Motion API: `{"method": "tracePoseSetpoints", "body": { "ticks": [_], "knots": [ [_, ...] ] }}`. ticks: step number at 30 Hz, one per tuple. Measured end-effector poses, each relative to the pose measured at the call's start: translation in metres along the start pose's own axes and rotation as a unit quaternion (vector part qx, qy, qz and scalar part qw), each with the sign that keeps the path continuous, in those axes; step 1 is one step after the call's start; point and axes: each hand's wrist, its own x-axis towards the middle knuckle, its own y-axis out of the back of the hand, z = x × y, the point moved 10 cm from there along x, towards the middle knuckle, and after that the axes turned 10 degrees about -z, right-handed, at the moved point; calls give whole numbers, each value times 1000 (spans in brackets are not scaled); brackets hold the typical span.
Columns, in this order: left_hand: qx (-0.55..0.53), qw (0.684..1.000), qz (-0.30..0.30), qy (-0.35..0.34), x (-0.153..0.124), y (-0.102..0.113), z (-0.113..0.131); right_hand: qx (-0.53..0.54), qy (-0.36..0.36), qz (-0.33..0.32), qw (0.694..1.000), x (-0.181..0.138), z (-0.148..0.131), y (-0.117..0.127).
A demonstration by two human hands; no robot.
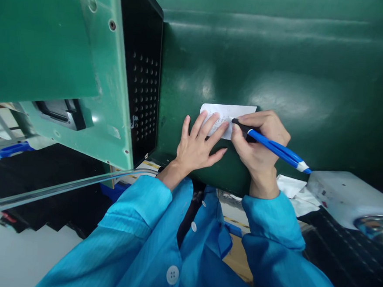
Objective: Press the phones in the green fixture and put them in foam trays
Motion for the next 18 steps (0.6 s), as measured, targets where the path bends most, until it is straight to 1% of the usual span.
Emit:
{"method": "tracePoseSetpoints", "body": {
  "ticks": [5,7,12,18],
  "knots": [
    [13,1000,-25,5,0,-6,-1,-13,12,14,1000,1,-4,1],
    [15,1000,-23,5,0,-6,-1,-25,14,19,999,1,-6,2],
    [-3,1000,5,-3,-1,0,0,-32,-25,7,999,-1,1,0],
    [13,1000,-8,2,0,-3,-1,-19,-37,-7,999,-2,3,-2]
  ]
}}
